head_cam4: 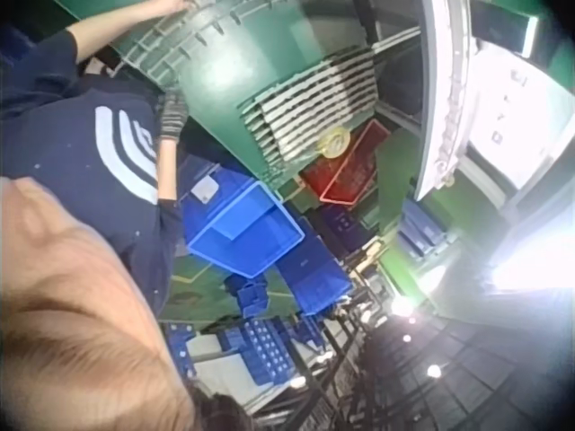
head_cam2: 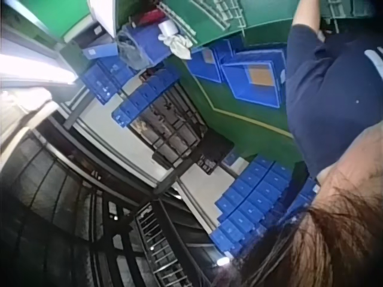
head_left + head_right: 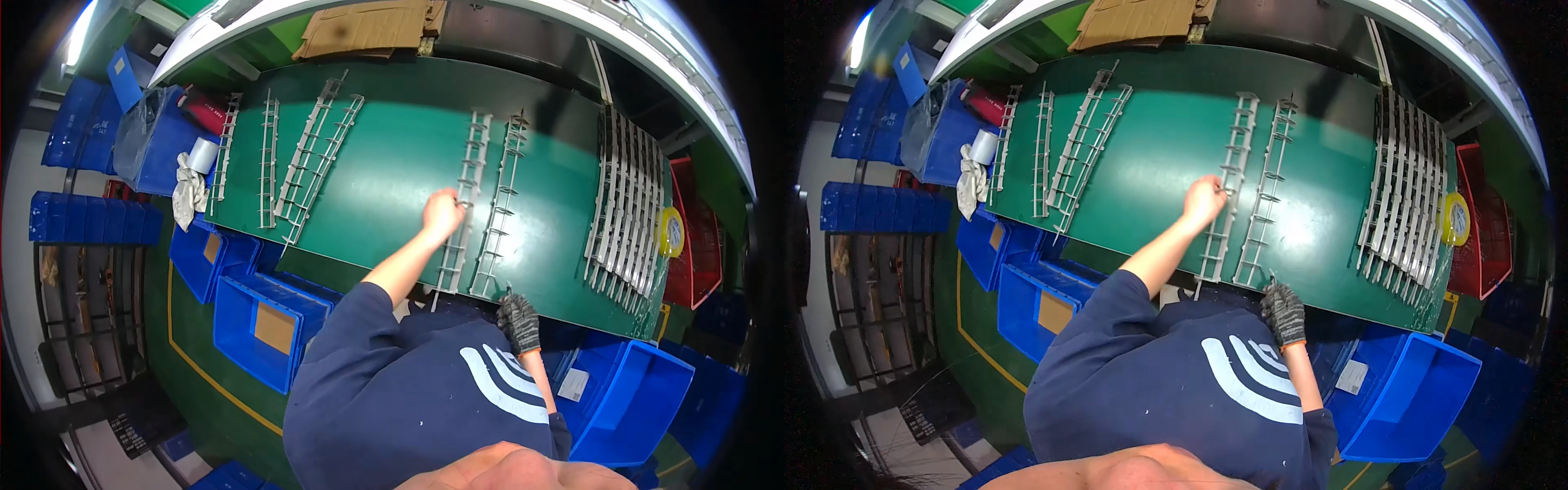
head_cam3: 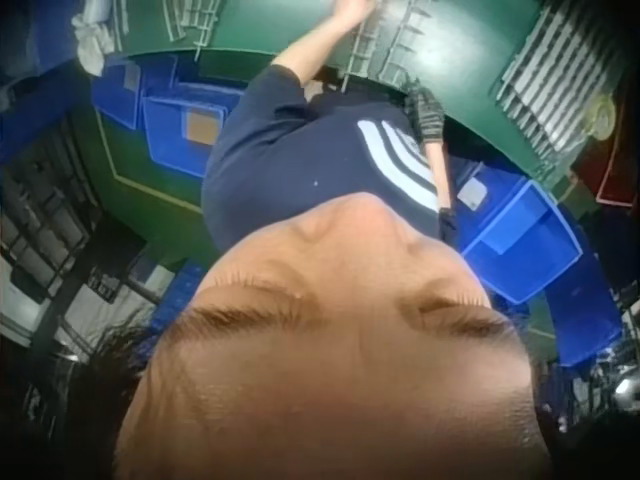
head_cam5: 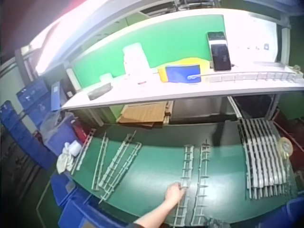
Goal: The person trims molded plastic parts one by one by scraping off excess plastic using a small blade and arranges the finished parts on the table.
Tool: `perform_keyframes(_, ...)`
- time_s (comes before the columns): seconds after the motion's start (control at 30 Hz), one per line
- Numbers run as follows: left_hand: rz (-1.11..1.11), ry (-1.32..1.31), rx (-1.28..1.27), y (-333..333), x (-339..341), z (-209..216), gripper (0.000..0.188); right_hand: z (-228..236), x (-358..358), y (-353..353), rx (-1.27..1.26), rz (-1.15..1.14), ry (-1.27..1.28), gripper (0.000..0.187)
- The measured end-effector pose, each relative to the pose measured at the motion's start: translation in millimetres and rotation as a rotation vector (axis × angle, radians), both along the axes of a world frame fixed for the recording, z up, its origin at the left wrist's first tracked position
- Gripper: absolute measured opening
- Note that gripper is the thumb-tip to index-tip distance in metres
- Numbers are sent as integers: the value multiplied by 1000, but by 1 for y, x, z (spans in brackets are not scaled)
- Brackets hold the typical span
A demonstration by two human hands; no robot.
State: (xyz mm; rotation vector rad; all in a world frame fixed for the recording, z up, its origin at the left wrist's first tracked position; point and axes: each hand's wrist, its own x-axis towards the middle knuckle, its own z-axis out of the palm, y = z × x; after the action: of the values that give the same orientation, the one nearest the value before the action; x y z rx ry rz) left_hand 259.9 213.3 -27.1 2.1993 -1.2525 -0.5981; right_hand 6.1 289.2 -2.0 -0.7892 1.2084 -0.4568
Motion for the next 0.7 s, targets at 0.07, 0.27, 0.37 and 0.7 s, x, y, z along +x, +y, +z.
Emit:
perform_keyframes(0.07,-6,164,-98,-2,21,9,21,5,-1,-15,-8,-18,-53,14)
perform_keyframes(0.27,-229,860,-219,35,16,77,19,61,14,-67,-257,-18,-82,18)
perform_keyframes(0.37,-518,1171,-169,68,-11,103,18,88,33,-85,-226,-310,-201,19)
perform_keyframes(0.7,-426,1600,70,92,-29,106,44,107,47,-72,-279,-270,-322,14)
